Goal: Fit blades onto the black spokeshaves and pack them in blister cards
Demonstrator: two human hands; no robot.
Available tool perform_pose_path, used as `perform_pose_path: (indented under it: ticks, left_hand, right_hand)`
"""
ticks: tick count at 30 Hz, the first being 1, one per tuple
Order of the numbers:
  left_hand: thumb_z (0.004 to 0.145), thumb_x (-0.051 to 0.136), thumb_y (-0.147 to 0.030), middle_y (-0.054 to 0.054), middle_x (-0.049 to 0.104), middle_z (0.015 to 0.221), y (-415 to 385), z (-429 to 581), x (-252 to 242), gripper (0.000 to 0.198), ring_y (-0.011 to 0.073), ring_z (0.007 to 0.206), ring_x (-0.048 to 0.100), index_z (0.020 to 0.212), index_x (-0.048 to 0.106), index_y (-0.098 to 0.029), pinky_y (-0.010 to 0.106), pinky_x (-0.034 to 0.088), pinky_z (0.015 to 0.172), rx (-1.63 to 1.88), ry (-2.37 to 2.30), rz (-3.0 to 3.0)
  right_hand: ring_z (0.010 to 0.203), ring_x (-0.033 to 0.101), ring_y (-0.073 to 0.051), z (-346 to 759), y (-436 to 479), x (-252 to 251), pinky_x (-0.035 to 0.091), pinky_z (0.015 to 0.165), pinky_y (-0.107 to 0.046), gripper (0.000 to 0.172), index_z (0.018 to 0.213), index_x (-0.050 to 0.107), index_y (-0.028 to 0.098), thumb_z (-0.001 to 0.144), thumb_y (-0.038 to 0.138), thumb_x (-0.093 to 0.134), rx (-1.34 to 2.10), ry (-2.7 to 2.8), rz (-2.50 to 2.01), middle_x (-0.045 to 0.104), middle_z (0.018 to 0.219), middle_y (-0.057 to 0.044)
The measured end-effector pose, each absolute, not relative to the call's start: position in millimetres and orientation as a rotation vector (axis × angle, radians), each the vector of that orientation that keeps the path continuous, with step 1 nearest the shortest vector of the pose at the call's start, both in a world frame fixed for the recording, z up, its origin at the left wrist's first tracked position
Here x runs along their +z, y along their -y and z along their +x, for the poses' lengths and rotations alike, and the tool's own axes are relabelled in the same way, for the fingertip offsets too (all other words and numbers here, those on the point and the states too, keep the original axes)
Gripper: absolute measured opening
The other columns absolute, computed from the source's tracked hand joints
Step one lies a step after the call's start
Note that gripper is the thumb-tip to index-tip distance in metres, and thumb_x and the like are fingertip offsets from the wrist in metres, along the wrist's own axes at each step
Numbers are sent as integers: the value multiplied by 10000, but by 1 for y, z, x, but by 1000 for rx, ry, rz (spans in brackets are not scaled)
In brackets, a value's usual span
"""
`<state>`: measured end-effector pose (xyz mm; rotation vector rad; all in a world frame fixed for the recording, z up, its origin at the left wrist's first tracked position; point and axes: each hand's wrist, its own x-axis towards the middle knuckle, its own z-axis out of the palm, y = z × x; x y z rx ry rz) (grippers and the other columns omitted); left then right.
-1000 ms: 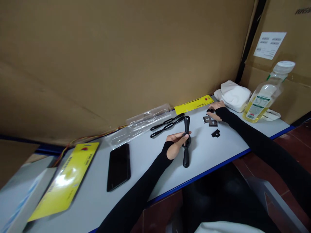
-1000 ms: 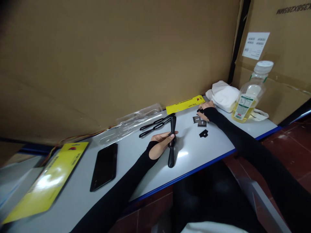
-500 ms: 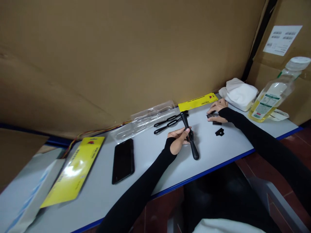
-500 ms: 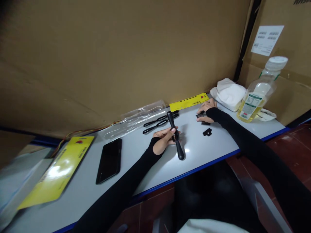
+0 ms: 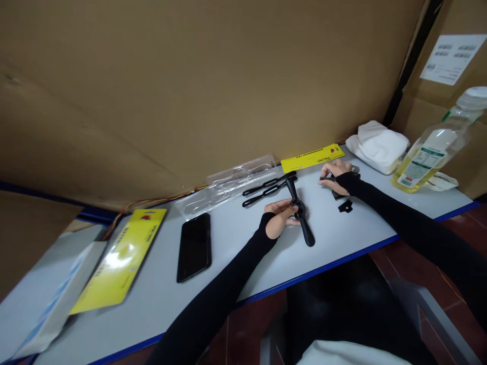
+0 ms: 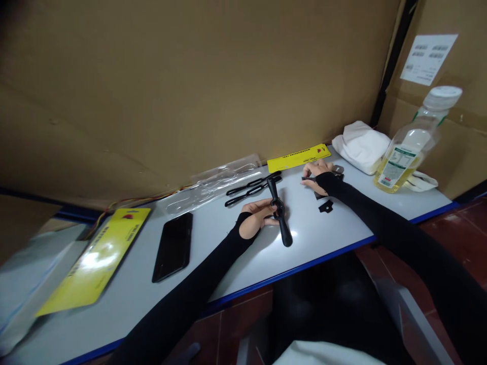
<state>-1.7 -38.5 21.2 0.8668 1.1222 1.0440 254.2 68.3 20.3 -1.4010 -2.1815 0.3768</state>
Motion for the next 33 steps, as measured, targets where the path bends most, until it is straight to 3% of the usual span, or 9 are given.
perform_pose_path:
  ticks: [3,6,8,13,16,19,22,28,33]
  left_hand:
    - [586,931,-202,138,770,838,38,-4,19,443,291,757,767,971,774,-46,400,666,614,1052,-1094,854]
    - [574,924,-166,138,772,854,38,-4,18,476,313,802,777,1012,778,-50,423,672,651,1082,-1054,822]
    - [575,944,-186,133,778,873,40,-1,19,477,307,820,779,1010,788,-64,421,676,671,1106,-1019,827]
    - [641,981,-330,126,806,965,48,8,21,492,293,879,783,1054,818,-119,427,690,739,1105,-938,897]
    - [665,979,-348,120,813,1014,51,11,19,497,300,930,784,1084,821,-131,466,692,810,1120,-930,908]
    - [627,1001,-314,116,816,1017,52,13,16,514,306,925,786,1075,827,-134,496,689,840,1172,-934,889]
    - [583,1021,-297,109,813,1007,53,16,15,510,294,889,786,1028,833,-133,499,686,856,1220,-929,864]
    - [640,998,-346,95,805,1008,55,20,18,483,280,901,780,1040,823,-139,501,684,880,1249,-927,865]
    - [660,994,-369,94,796,918,53,17,12,446,263,838,788,950,776,-109,516,676,890,1249,-960,808]
  right_hand:
    - [813,700,-224,242,-57,32,480,801,-367,323,895,514,235,855,429,770,639,1998,-1200,763,884,-38]
    - [498,621,-148,230,-39,41,428,540,-267,487,957,430,260,851,611,750,1062,1760,-1074,764,780,0]
    - [394,547,-117,224,-26,44,388,465,-244,519,986,435,265,828,623,776,1201,1710,-1055,749,738,27]
    - [456,503,-103,217,-13,41,384,525,-243,256,1012,663,219,894,430,747,1013,2046,-1004,565,590,79]
    - [577,511,-113,215,-16,31,407,627,-259,179,1052,771,214,943,330,690,816,2200,-884,608,672,34]
    - [627,495,-100,212,-17,23,402,633,-254,207,1075,803,227,883,294,764,746,2160,-874,665,905,-20]
    - [572,424,-59,209,-13,25,361,566,-231,358,1137,763,215,798,299,839,843,2087,-917,627,982,-15]
    - [544,446,-41,212,-6,39,320,513,-215,435,1021,657,179,734,420,877,1186,1909,-933,620,885,20]
    - [579,502,-71,208,-5,34,401,536,-219,400,1055,754,159,802,466,795,1195,1888,-912,648,822,-2]
